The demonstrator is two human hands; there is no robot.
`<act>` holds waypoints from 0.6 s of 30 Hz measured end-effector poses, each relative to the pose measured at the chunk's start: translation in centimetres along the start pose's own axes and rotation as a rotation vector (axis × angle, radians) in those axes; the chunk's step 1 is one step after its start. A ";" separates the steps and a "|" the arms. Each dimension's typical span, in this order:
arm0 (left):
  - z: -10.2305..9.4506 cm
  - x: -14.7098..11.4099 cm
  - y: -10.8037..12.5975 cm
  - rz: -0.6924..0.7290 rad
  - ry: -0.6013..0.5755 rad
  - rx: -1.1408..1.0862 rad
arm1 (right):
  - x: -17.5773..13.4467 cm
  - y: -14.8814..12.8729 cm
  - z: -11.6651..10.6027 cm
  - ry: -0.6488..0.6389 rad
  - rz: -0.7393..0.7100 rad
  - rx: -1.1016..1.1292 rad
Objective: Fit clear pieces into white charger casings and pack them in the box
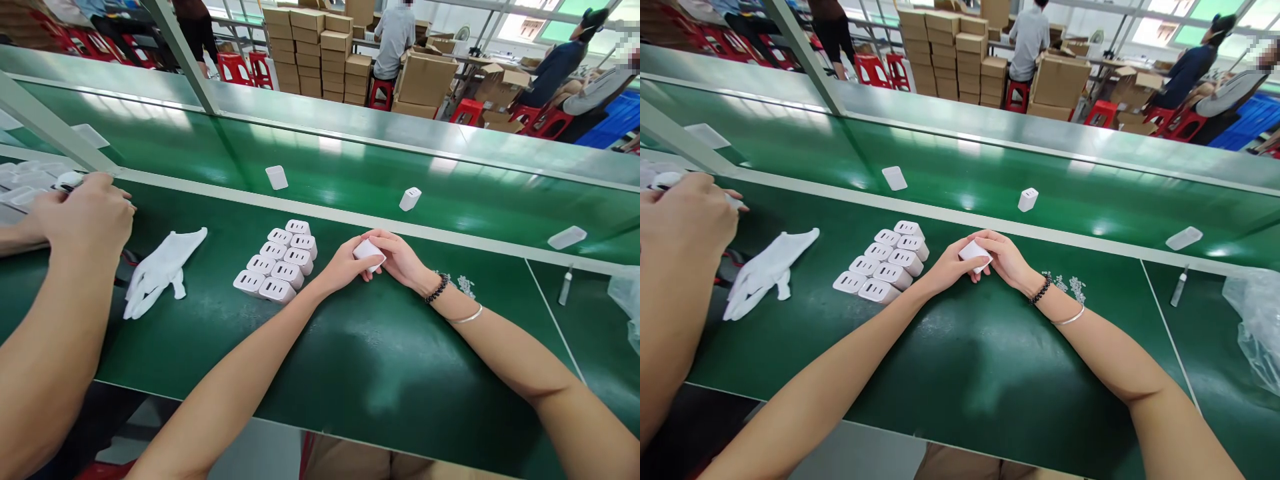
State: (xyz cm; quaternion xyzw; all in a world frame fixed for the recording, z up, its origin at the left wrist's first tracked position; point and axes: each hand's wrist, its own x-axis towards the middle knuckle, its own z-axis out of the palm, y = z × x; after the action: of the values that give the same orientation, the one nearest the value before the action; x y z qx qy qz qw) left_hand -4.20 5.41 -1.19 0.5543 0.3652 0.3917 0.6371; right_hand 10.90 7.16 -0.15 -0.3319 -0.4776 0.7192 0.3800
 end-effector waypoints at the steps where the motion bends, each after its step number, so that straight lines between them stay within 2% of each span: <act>1: 0.0 0.0 0.0 0.001 -0.001 0.002 | 0.0 -0.1 0.1 0.006 -0.004 -0.001; 18: -0.1 -0.1 -0.2 0.014 -0.019 0.007 | -0.2 0.0 0.0 -0.014 -0.023 -0.020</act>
State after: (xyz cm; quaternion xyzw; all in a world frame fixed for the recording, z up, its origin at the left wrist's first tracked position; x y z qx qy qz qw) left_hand -4.31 5.31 -1.35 0.5628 0.3566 0.3894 0.6359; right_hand 10.96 7.00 -0.10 -0.3252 -0.4913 0.7123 0.3814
